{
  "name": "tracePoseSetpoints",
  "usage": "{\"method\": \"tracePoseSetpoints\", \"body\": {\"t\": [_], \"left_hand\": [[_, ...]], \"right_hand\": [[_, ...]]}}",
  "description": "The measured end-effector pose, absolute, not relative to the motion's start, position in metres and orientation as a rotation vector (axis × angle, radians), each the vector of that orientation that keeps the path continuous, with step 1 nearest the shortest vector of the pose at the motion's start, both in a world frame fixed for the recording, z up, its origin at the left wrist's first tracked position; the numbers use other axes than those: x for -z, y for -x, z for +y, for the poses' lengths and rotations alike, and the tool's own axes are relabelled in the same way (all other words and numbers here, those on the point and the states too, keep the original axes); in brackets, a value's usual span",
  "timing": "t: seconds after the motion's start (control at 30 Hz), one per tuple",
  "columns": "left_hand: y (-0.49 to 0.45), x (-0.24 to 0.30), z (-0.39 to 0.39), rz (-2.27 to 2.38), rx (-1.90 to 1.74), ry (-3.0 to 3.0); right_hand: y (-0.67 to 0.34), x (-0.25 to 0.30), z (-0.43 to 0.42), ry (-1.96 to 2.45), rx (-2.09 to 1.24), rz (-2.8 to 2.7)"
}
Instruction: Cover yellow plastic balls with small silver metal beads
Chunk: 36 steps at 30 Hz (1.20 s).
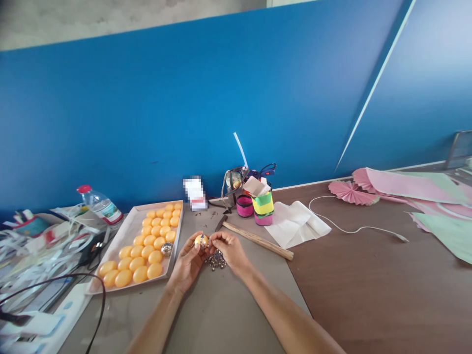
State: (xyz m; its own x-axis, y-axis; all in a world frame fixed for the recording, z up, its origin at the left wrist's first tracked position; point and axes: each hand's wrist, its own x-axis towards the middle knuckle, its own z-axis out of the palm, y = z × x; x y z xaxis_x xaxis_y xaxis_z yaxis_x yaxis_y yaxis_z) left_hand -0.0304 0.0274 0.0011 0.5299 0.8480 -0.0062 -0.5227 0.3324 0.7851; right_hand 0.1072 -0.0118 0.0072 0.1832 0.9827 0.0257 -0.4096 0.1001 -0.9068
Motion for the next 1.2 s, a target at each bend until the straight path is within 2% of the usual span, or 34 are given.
{"method": "tracePoseSetpoints", "body": {"t": [0.47,0.7,1.2], "left_hand": [[0.0287,-0.0052,0.0238,0.531,-0.931,-0.825],[0.029,-0.0025,0.0246,0.488,-0.931,-0.852],[0.0264,-0.0038,0.0219,0.52,-0.925,-0.911]], "right_hand": [[-0.1078,-0.0076,-0.0122,0.962,-1.109,-0.739],[-0.1036,-0.0104,-0.0149,0.885,-1.249,-0.737],[-0.1033,-0.0131,-0.0185,1.022,-1.243,-0.838]]}}
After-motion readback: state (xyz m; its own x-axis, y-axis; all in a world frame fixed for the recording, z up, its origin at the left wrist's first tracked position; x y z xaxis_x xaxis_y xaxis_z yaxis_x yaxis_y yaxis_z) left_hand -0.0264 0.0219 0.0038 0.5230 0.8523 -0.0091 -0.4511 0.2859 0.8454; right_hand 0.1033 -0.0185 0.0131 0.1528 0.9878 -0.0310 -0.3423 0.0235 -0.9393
